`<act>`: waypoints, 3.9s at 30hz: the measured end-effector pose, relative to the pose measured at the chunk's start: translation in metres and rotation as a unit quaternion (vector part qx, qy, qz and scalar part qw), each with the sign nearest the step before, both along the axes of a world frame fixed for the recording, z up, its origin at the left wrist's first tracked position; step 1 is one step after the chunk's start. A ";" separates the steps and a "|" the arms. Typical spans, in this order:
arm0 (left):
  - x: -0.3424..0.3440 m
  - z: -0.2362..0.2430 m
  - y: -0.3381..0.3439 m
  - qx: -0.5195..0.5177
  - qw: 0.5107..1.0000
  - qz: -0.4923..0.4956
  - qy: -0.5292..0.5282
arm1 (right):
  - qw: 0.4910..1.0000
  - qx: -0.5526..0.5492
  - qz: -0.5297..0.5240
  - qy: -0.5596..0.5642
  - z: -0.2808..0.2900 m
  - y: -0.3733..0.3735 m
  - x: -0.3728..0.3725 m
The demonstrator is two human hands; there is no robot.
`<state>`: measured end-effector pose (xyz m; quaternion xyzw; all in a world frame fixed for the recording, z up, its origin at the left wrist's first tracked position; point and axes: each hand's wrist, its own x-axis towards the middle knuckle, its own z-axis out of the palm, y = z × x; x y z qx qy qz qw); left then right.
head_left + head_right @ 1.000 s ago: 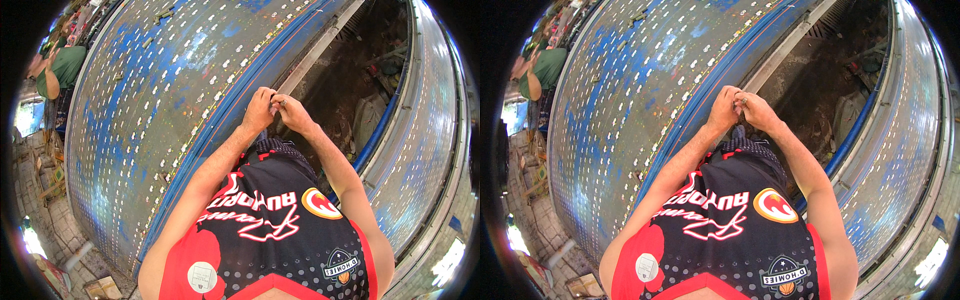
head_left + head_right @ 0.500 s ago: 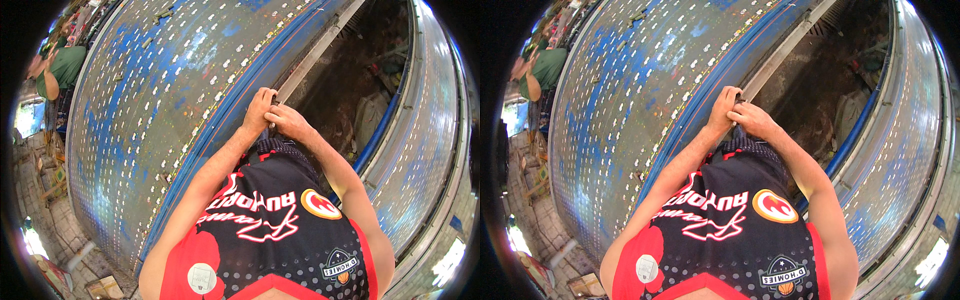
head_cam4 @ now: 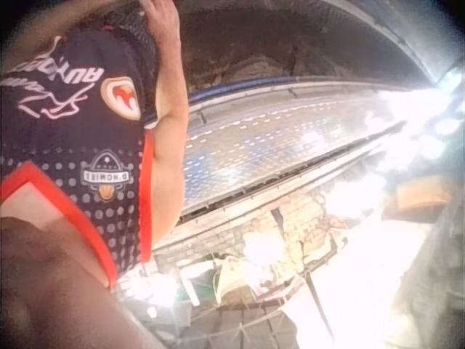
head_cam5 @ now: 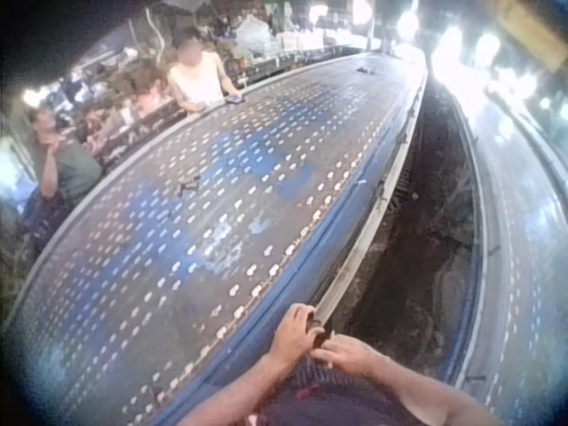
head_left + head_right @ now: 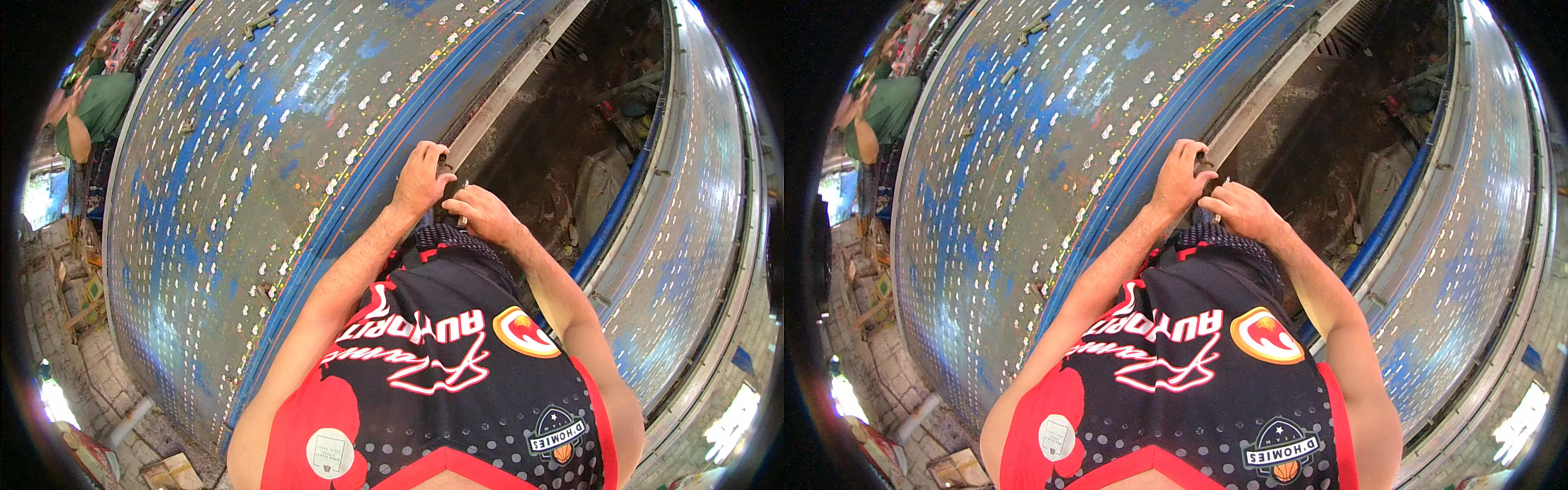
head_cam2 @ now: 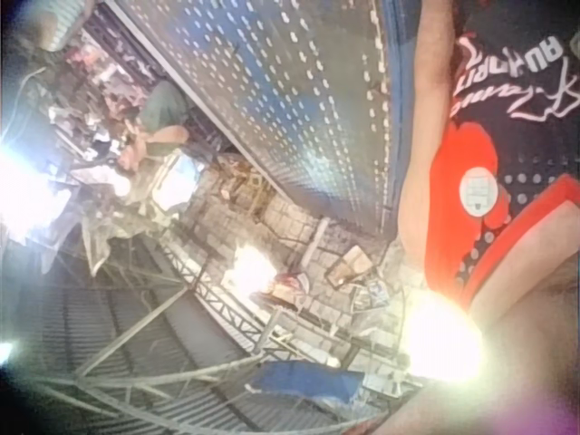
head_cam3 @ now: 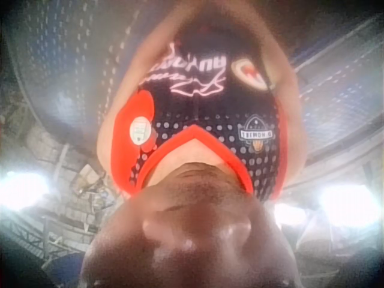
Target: The person uses a small tool to work along the edge of a large curved metal sheet, repeatedly scraping or adjusting the seam. The person moves along the sheet and continues the same action on different sections.
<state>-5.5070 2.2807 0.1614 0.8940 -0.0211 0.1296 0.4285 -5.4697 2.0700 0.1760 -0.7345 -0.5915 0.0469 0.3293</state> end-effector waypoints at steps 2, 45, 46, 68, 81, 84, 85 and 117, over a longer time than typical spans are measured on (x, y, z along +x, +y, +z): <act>0.000 0.000 -0.001 -0.001 1.000 0.003 -0.006 | 0.999 0.028 -0.021 0.028 -0.004 -0.002 -0.004; -0.006 0.010 -0.022 0.027 0.997 0.067 0.002 | 0.646 0.314 -0.239 0.653 -0.018 -0.031 0.069; -0.006 0.010 -0.022 0.031 0.997 0.071 -0.001 | 0.646 0.303 -0.236 0.660 -0.020 -0.030 0.072; -0.001 0.010 -0.037 0.113 0.983 0.140 0.028 | 0.496 0.138 -0.152 0.844 -0.082 -0.025 0.096; 0.000 0.015 -0.040 0.095 0.984 0.147 0.023 | 0.544 0.113 -0.149 0.818 -0.085 -0.008 0.099; -0.001 0.015 -0.040 0.087 0.985 0.150 0.024 | 0.659 0.057 -0.140 0.737 -0.071 -0.003 0.109; 0.000 0.016 -0.040 0.085 0.985 0.150 0.020 | 0.672 0.040 -0.150 0.724 -0.067 -0.002 0.110; -0.009 -0.005 0.008 -0.213 0.971 0.037 0.099 | 0.973 -0.038 0.101 -0.202 0.030 0.040 0.034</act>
